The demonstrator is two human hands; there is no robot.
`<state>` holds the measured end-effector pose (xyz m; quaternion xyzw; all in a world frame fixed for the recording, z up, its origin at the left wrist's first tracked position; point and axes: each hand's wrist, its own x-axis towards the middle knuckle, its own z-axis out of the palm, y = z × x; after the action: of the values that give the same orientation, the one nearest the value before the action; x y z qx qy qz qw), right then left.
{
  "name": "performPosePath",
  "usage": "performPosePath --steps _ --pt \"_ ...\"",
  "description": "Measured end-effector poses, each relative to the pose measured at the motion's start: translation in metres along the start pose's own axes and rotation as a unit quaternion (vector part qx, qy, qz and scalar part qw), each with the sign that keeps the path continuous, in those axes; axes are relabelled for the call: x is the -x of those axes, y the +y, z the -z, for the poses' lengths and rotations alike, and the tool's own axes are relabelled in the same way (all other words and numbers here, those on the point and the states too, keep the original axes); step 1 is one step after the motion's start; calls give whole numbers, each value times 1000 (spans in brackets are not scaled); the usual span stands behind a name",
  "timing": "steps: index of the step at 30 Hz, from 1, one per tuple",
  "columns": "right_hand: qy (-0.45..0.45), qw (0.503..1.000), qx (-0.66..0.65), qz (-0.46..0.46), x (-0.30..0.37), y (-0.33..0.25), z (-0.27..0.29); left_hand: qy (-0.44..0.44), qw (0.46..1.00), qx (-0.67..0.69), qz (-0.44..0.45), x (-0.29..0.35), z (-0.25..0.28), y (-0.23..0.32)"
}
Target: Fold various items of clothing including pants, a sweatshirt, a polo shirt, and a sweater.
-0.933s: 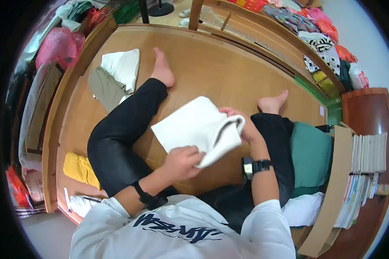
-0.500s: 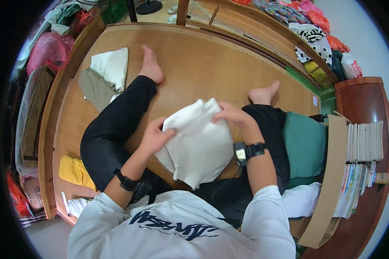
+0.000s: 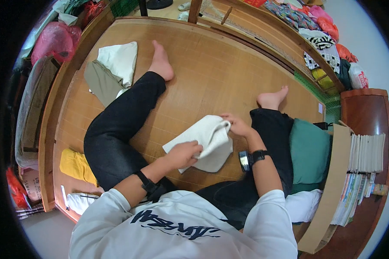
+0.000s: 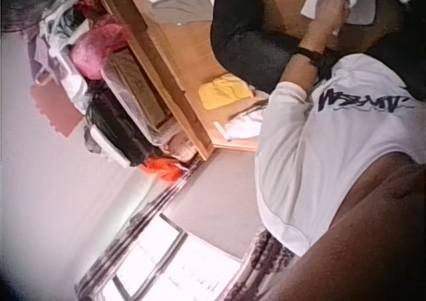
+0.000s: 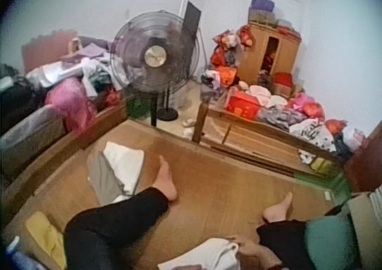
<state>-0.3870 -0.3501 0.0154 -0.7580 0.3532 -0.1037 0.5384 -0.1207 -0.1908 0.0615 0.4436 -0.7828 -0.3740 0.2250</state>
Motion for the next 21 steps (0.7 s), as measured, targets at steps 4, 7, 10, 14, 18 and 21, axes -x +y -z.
performPosePath --steps 4,7,10,14,18,21 --pt "-95 994 7 -46 29 -12 -8 -145 989 -37 -5 11 -25 -2" --pt "-82 990 -26 -115 42 -7 -11 -252 967 -6 37 7 -23 -10" --pt "-33 966 -72 -246 30 -9 -8 -76 995 39 49 3 -17 -29" --pt "85 939 -147 -298 14 -25 -24 156 963 -55 214 6 -5 -52" --pt "37 960 -66 -268 30 -6 -38 -14 953 16 304 -2 -9 -68" --pt "-24 922 -237 -306 38 -4 -52 -67 965 91 235 -1 -26 -85"
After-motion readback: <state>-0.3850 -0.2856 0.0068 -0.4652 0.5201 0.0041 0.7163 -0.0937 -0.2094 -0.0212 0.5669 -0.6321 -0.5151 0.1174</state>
